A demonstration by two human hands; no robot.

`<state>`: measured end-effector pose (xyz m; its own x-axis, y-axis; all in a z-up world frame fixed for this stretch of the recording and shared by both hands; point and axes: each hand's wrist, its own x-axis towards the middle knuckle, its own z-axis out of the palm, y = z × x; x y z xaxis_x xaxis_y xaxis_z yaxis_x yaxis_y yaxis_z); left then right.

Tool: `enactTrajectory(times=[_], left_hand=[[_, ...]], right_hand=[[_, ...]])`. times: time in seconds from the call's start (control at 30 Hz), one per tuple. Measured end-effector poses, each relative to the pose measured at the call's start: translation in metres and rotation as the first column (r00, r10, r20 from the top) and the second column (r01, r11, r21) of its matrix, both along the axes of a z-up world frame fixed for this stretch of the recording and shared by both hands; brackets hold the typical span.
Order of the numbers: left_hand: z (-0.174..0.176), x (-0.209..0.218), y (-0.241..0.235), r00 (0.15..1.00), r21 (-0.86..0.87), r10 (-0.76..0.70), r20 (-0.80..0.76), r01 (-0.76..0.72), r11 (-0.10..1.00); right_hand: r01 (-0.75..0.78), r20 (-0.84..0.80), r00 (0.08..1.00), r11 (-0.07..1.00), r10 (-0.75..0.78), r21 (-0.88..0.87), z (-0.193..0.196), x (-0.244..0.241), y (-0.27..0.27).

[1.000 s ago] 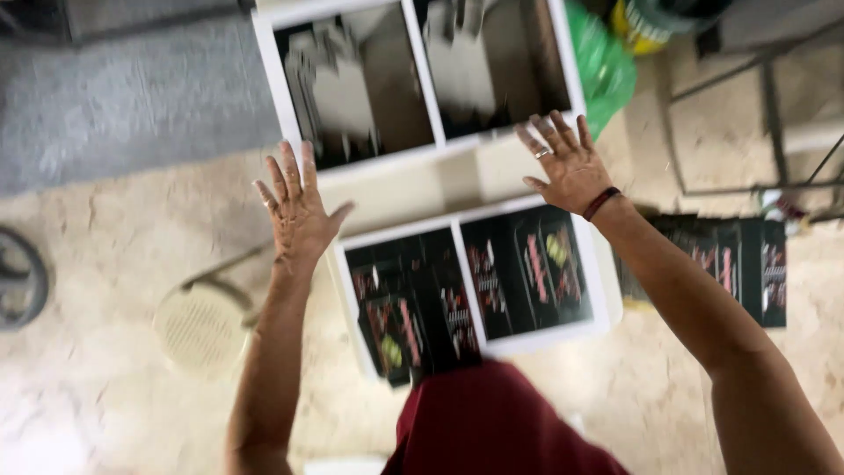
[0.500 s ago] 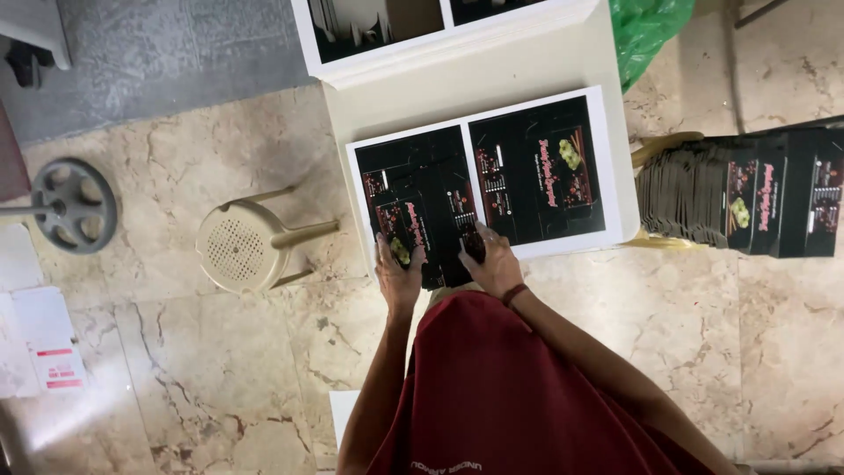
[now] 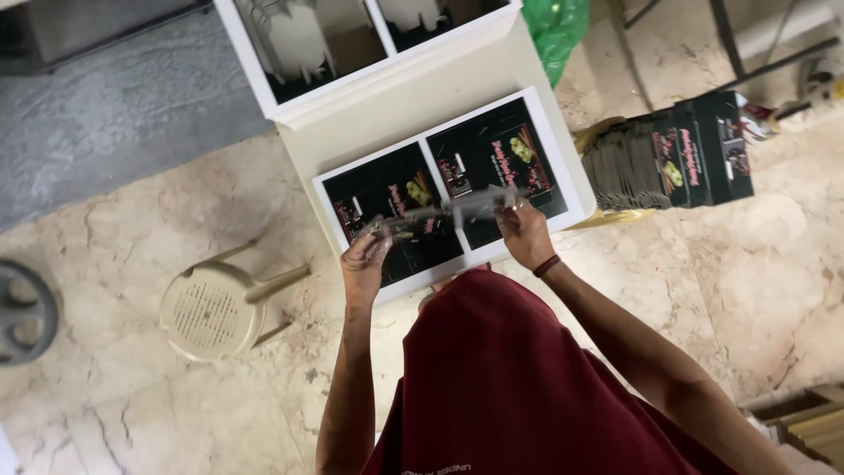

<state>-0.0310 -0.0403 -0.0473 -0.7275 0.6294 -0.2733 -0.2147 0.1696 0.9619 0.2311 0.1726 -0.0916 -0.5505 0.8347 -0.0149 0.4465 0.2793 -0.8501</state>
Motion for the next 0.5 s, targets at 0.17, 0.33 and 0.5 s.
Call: enactTrajectory(times=[0.17, 0.33, 0.5], left_hand=[[0.021, 0.000, 0.056, 0.895, 0.122, -0.171, -0.412, 0.240, 0.963], [0.005, 0.011, 0.060, 0.946, -0.030, -0.148, -0.290, 0.146, 0.989], [-0.010, 0.049, 0.101, 0.896, -0.154, -0.329, -0.299, 0.295, 0.943]], right_hand=[[-0.002, 0.040, 0.999, 0.897, -0.018, 0.441, 0.057, -0.030, -0.005], [0.068, -0.069, 0.996, 0.986, -0.058, 0.152, 0.075, -0.038, -0.013], [0.288, -0.003, 0.958, 0.957, -0.288, -0.048, 0.064, 0.027, 0.037]])
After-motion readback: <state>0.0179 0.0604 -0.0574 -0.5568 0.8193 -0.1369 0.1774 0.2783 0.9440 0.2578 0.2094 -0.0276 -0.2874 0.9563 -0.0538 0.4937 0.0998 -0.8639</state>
